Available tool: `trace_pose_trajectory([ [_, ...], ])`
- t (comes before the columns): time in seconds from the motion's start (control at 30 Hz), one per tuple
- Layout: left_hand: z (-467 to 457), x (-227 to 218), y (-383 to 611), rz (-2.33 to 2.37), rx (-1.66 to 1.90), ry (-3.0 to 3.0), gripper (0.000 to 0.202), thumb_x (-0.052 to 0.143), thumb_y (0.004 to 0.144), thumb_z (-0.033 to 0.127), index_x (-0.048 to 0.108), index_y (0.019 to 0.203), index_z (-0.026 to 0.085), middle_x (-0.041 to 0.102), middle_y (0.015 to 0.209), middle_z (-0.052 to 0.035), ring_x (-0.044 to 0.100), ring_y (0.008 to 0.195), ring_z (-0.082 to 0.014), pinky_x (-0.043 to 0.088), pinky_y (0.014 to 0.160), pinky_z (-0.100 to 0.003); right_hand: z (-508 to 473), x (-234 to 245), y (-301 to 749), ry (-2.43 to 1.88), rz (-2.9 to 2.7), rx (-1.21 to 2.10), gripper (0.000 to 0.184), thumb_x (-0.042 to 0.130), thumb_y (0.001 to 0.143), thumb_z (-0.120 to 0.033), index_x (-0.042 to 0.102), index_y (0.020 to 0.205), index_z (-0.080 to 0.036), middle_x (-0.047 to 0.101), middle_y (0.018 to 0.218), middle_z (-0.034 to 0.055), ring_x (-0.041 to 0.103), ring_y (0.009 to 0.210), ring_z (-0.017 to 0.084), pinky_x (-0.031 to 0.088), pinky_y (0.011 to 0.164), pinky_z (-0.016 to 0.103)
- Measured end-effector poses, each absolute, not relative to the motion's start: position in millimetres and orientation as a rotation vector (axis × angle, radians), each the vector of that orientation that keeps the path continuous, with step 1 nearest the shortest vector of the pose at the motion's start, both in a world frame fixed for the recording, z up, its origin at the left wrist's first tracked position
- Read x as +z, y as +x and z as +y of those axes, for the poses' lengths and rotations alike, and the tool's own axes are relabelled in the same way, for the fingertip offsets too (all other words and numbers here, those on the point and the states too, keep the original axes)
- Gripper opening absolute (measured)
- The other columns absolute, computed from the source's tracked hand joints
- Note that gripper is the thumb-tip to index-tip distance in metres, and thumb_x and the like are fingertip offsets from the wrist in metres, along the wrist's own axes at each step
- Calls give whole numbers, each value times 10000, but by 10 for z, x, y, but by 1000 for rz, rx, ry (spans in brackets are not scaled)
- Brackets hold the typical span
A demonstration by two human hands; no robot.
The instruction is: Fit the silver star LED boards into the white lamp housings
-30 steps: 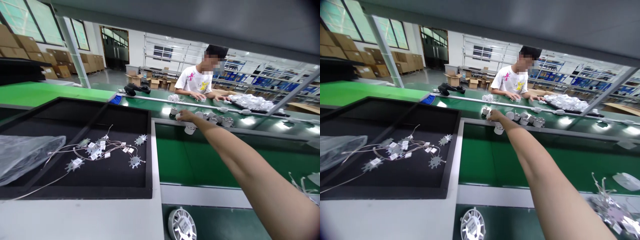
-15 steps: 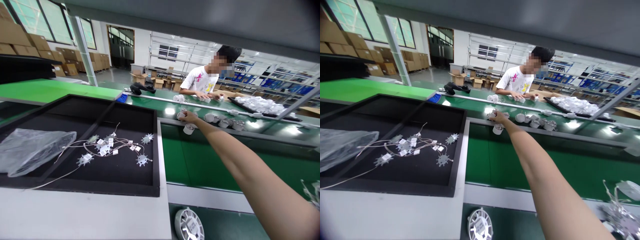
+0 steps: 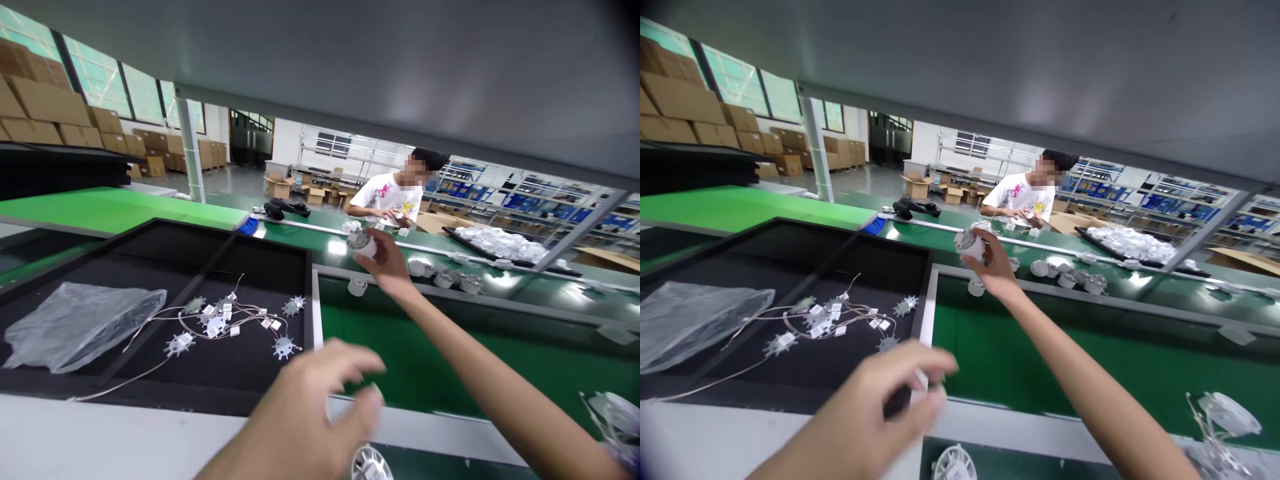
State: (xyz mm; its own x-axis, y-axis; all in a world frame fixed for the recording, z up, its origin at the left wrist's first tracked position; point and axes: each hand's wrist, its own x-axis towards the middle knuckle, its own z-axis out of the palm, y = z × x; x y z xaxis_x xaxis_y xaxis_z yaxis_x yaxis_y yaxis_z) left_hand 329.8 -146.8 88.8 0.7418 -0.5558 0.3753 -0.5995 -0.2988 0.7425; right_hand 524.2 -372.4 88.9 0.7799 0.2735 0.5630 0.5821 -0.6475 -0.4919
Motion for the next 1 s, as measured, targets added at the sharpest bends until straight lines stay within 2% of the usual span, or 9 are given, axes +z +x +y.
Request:
trace_pose_trajectory([
  [0.07, -1435, 889, 3471, -366, -119, 1599, 434, 505, 1004, 485, 528, 1365, 246, 632, 1282, -134, 638, 1130, -271, 554, 882, -381, -3608, 905, 4716, -2233, -662, -635, 682, 466, 981, -475, 124, 1539, -283, 453, 1457, 167, 540, 1294, 302, 513, 1010, 463],
  [0.17, -1444, 881, 3530, -124, -320, 1054, 655, 665, 903, 533, 436, 1441, 238, 564, 1402, -151, 562, 1271, -333, 535, 959, -449, -3405, 870, 4059, -2111, -921, -810, 559, 580, 948, -415, 271, 1412, -374, 510, 1362, 129, 553, 1266, 297, 540, 964, 457],
  [0.3, -1463, 883, 3421, -257, -354, 848, 648, 742, 847, 527, 524, 1378, 227, 657, 1278, -116, 641, 1162, -313, 546, 942, -412, -3203, 858, 3707, -2142, -1091, -898, 564, 629, 935, -361, 277, 1376, -364, 609, 1270, 104, 604, 1227, 285, 530, 974, 464],
  [0.4, -1438, 893, 3377, -274, -344, 878, 566, 770, 846, 441, 570, 1350, 276, 681, 1210, -70, 686, 1070, -253, 568, 901, -342, -3200, 898, 3701, -2011, -1227, -945, 559, 685, 900, -249, 369, 1356, -321, 631, 1307, 93, 625, 1212, 245, 512, 993, 418],
  [0.53, -1410, 877, 3411, -323, -318, 948, 632, 822, 806, 383, 555, 1376, 322, 665, 1195, -57, 697, 1011, -236, 614, 791, -307, -3325, 995, 3711, -1766, -1102, -510, 485, 672, 894, -225, 463, 1330, -266, 618, 1336, 99, 603, 1242, 236, 499, 1033, 409],
  [0.6, -1419, 865, 3432, -354, -272, 1044, 707, 854, 772, 366, 533, 1401, 327, 656, 1211, -55, 686, 1006, -232, 621, 766, -302, -3376, 1060, 3706, -1703, -865, -269, 287, 618, 953, -328, 581, 1223, -240, 665, 1235, 78, 635, 1163, 223, 519, 994, 389],
  [0.7, -1458, 858, 3432, -339, -232, 1231, 787, 874, 753, 348, 490, 1439, 323, 658, 1255, -40, 661, 1056, -200, 583, 848, -252, -3389, 1153, 3701, -1678, -722, -41, 282, 637, 937, -460, 701, 1041, -206, 698, 1114, 64, 653, 1046, 210, 528, 921, 361],
  [0.87, -1510, 846, 3396, -383, -280, 1391, 770, 820, 814, 372, 421, 1471, 414, 558, 1422, 20, 614, 1154, -181, 533, 877, -209, -3345, 1205, 3694, -1666, -617, -34, 160, 779, 828, -351, 740, 816, -196, 676, 1036, 37, 632, 967, 166, 500, 844, 302],
  [1.0, -1506, 824, 3388, -409, -302, 1441, 745, 795, 827, 414, 421, 1470, 366, 611, 1306, -8, 606, 1118, -196, 520, 896, -256, -3355, 1193, 3701, -1654, -624, -63, 180, 762, 843, -322, 730, 733, -183, 645, 946, 35, 609, 916, 149, 488, 821, 293],
])
